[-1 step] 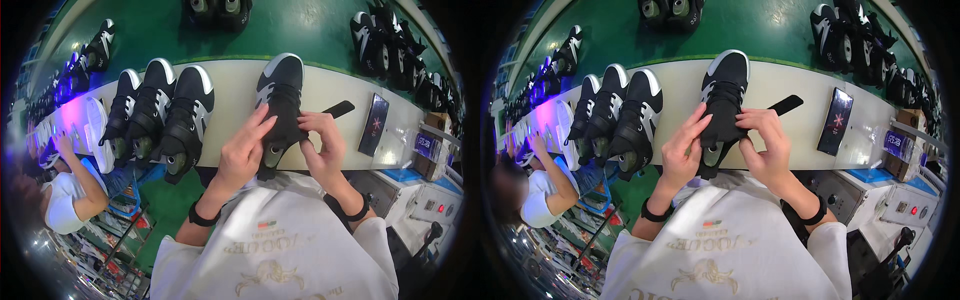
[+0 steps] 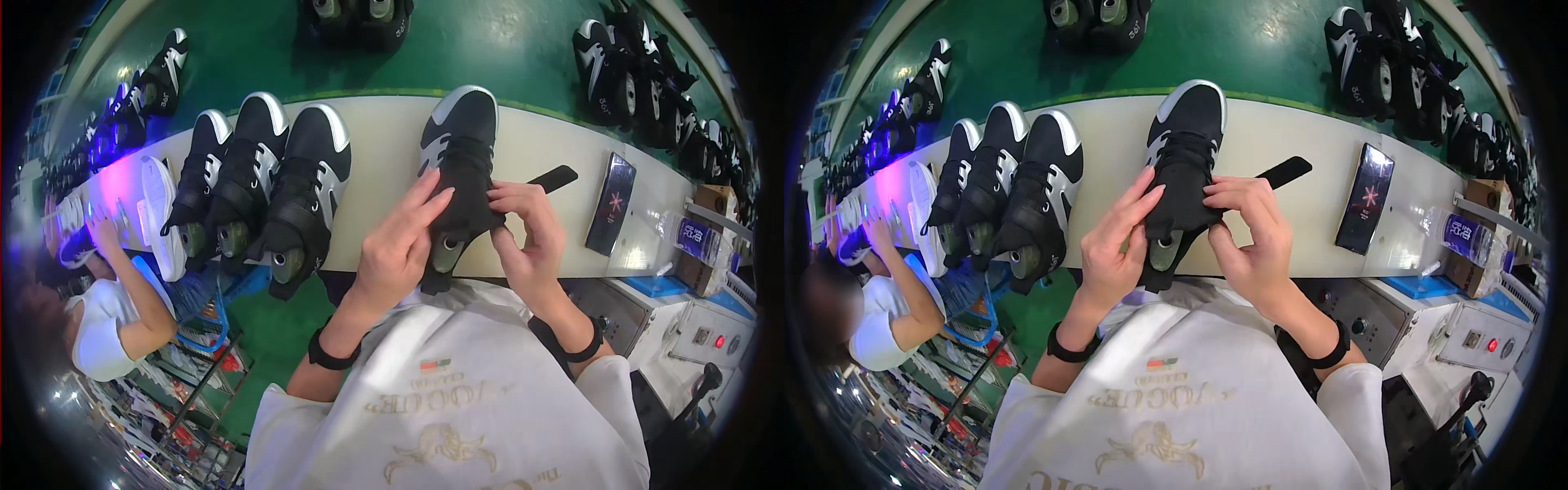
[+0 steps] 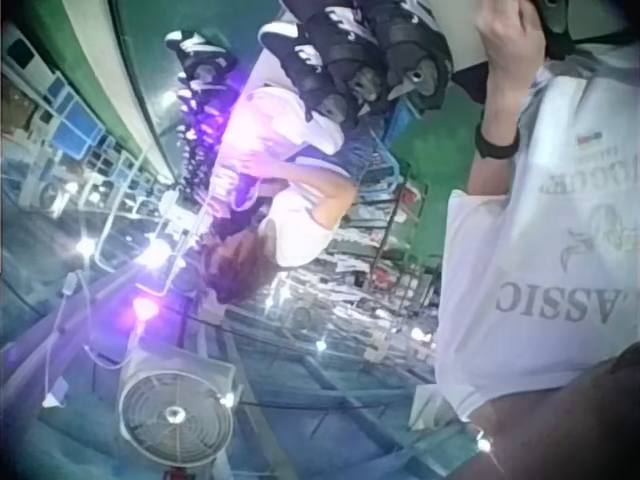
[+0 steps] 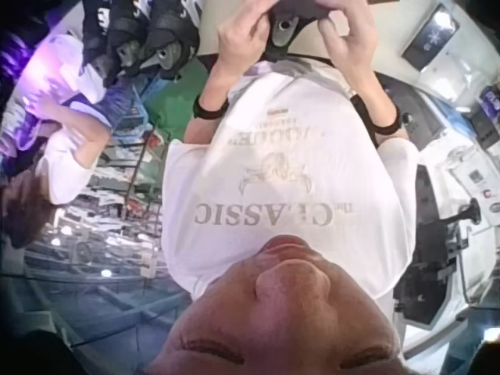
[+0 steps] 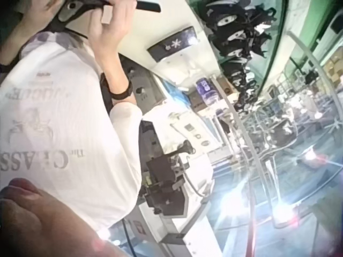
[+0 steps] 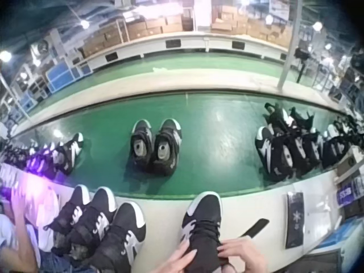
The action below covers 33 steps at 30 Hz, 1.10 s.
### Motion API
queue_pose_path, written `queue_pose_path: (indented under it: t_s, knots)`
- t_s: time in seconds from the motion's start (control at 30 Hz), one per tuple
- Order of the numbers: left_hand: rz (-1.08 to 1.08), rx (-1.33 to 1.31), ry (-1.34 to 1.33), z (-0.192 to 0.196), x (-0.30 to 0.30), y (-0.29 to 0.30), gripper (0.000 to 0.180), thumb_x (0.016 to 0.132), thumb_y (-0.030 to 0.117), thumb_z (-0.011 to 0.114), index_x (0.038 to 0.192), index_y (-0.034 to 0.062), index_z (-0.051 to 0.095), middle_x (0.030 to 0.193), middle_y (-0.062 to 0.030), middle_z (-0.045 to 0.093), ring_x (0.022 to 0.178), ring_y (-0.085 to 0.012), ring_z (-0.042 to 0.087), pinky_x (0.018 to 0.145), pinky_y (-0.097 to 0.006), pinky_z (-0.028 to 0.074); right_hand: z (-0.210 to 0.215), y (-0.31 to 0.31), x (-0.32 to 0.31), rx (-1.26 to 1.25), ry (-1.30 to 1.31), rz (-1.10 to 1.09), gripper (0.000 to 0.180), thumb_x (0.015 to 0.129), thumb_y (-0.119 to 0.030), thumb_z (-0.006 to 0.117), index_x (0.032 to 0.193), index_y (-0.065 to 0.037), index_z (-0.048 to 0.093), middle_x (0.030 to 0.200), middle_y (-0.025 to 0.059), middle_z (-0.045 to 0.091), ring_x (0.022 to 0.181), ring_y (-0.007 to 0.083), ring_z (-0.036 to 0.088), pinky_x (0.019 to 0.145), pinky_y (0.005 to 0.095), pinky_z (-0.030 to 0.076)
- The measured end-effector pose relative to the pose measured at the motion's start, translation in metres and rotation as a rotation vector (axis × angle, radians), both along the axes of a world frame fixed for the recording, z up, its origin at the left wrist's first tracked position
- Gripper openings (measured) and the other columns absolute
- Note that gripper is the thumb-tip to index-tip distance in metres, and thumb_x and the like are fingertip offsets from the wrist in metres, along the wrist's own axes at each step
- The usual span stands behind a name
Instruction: Inserting shoe lasts and organizing sneaker components on a factory assembly line.
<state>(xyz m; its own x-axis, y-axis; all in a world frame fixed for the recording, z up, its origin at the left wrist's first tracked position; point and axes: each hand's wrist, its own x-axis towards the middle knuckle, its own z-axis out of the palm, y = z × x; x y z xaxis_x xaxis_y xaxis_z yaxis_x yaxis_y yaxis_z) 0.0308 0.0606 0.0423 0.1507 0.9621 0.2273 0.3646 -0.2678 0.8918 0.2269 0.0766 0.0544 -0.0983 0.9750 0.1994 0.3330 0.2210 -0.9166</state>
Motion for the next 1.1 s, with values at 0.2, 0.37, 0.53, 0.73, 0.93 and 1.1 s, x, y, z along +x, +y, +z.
queue_pose_path:
  t_s: [0.2,0.37,0.53,0.73,0.93,1.1]
  knots:
    - [0.029,0.039,0.009,-0.004,0.002,0.005,0.052,0.079,-0.017,0.051,0.126,0.002,0.064,0.135,-0.0205,0.059,0.122,-0.0364,0.06,0.093,-0.039,0.055,0.006,0.006,0.001,0.185,-0.28,0.082,0.025,0.064,0.012,0.062,0.086,0.001,0.065,0.094,0.0095,0.069,0.099,0.0328,0.063,0.082,0.0392,0.053]
    - [0.039,0.058,0.038,-0.003,0.0,0.005,0.05,0.079,-0.016,0.051,0.124,0.0016,0.064,0.132,-0.02,0.06,0.12,-0.0364,0.061,0.095,-0.04,0.054,0.015,0.025,0.005,0.165,-0.369,0.244,0.021,0.066,0.006,0.063,0.086,-0.001,0.063,0.095,0.0087,0.066,0.088,0.0305,0.059,0.073,0.0393,0.051]
    - [0.026,0.115,0.051,0.002,0.0,0.009,0.048,0.079,-0.016,0.052,0.121,0.0012,0.066,0.129,-0.0192,0.061,0.117,-0.0362,0.061,0.096,-0.042,0.052,0.025,0.02,0.004,0.152,-0.504,0.318,0.02,0.071,0.002,0.063,0.09,-0.001,0.059,0.094,0.0101,0.063,0.079,0.0283,0.06,0.068,0.0382,0.05]
    - [-0.052,-0.068,0.129,0.044,-0.004,-0.01,0.055,0.08,-0.004,0.066,0.133,0.0074,0.059,0.127,-0.0122,0.055,0.113,-0.0323,0.057,0.095,-0.041,0.049,0.032,0.027,0.013,0.048,-0.516,0.482,0.016,0.075,-0.003,0.065,0.089,-0.003,0.059,0.093,0.0105,0.062,0.079,0.0292,0.063,0.07,0.0395,0.051]
    - [-0.143,-0.004,0.295,0.044,-0.018,-0.009,0.066,0.07,0.0,0.077,0.132,0.011,0.055,0.128,-0.0095,0.05,0.115,-0.0329,0.05,0.096,-0.041,0.048,0.091,0.042,0.03,0.158,-0.88,0.818,0.025,0.078,-0.001,0.066,0.103,-0.004,0.064,0.1,0.0078,0.066,0.082,0.0254,0.066,0.071,0.0375,0.052]
    - [-0.027,-0.021,0.33,0.043,-0.017,-0.012,0.047,0.069,0.005,0.079,0.113,0.0141,0.064,0.116,-0.0055,0.056,0.104,-0.0297,0.056,0.087,-0.04,0.05,0.108,0.067,0.029,-0.129,-0.62,0.783,0.018,0.076,0.0,0.074,0.094,-0.001,0.07,0.091,0.0074,0.071,0.079,0.0214,0.068,0.068,0.0317,0.053]
